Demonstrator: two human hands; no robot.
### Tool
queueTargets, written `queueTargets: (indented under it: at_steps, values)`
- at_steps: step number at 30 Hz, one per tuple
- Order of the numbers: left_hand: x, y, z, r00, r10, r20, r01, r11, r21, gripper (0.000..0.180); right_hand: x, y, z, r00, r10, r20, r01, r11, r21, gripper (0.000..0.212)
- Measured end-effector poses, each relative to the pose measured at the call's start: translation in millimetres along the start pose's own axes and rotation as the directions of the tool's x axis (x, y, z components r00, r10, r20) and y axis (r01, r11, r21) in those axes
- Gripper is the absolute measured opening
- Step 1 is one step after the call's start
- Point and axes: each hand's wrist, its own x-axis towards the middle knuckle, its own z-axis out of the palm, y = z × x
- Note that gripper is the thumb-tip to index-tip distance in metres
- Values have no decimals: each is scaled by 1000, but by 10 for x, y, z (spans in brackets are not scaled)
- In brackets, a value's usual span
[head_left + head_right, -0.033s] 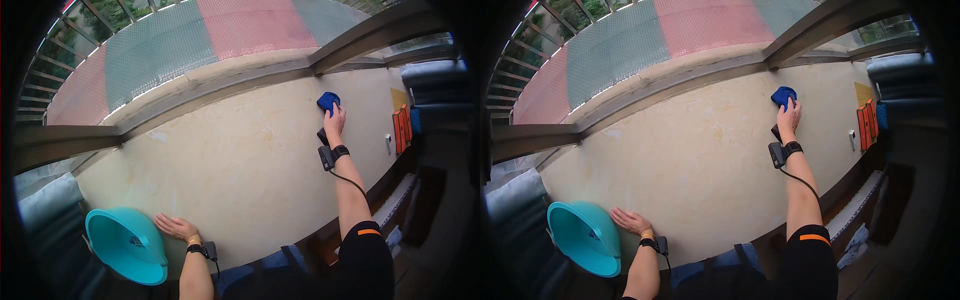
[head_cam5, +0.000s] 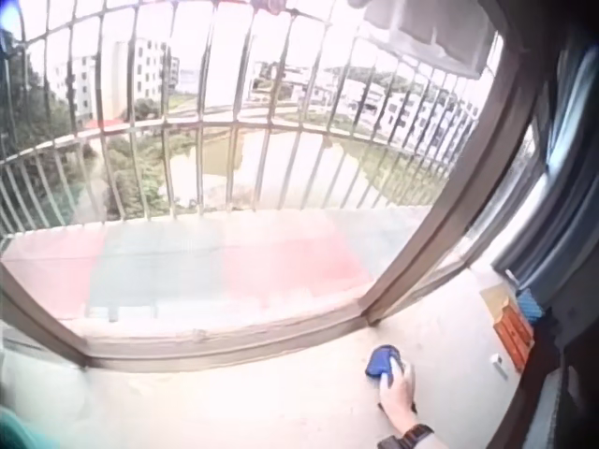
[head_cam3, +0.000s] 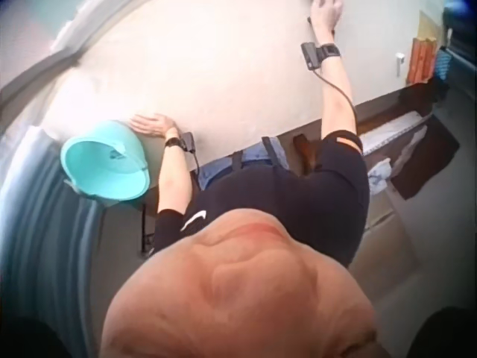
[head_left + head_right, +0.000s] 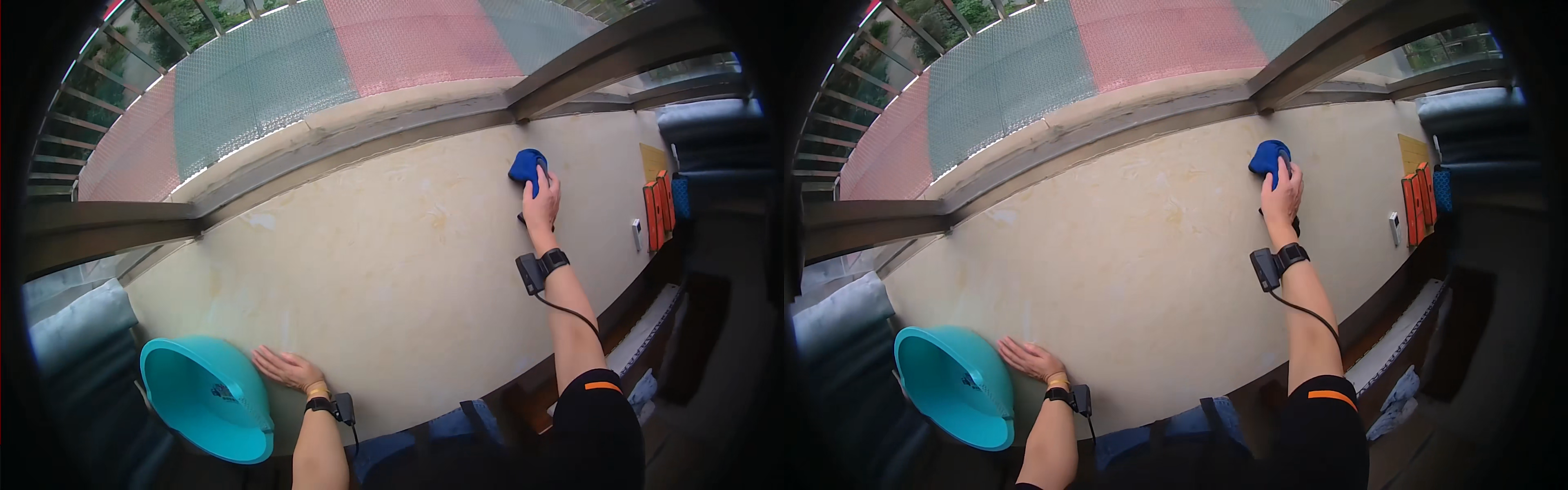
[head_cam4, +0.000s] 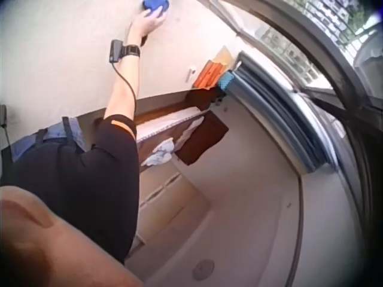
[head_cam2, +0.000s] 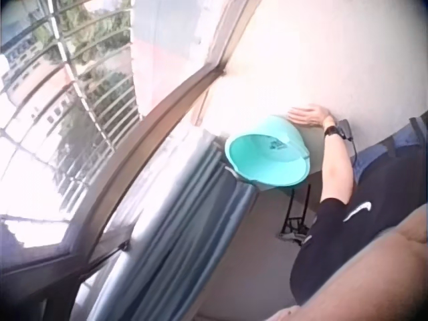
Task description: Washing a cloth in a basin and wiping a window ledge.
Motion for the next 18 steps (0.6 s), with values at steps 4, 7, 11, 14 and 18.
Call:
queueTargets:
  at_steps: [4,7,11,14,18]
  values:
    - [-24,-19,0,1000,16,-10,-16,1000,15,47,-1276,-1687,-605,824,-566,4,529,772,352,51]
    - [-79,100,29,1000,18,-18,-18,1000,5,47,-2401,-2291,-290,581,-810,79,592,487,643,45]
    - [-119,37,99,999,34,-34,-32,999,42,47,-2397,-2277,167,435,-900,-13,726,342,597,39]
    - [-82,-135,59,998,31,-57,-29,999,32,46,-1721,-1948,135,653,-754,71,644,603,471,39]
    - [-59,-74,45,998,39,-45,-39,999,12,49,-697,-532,212,942,-334,-31,335,942,29,54]
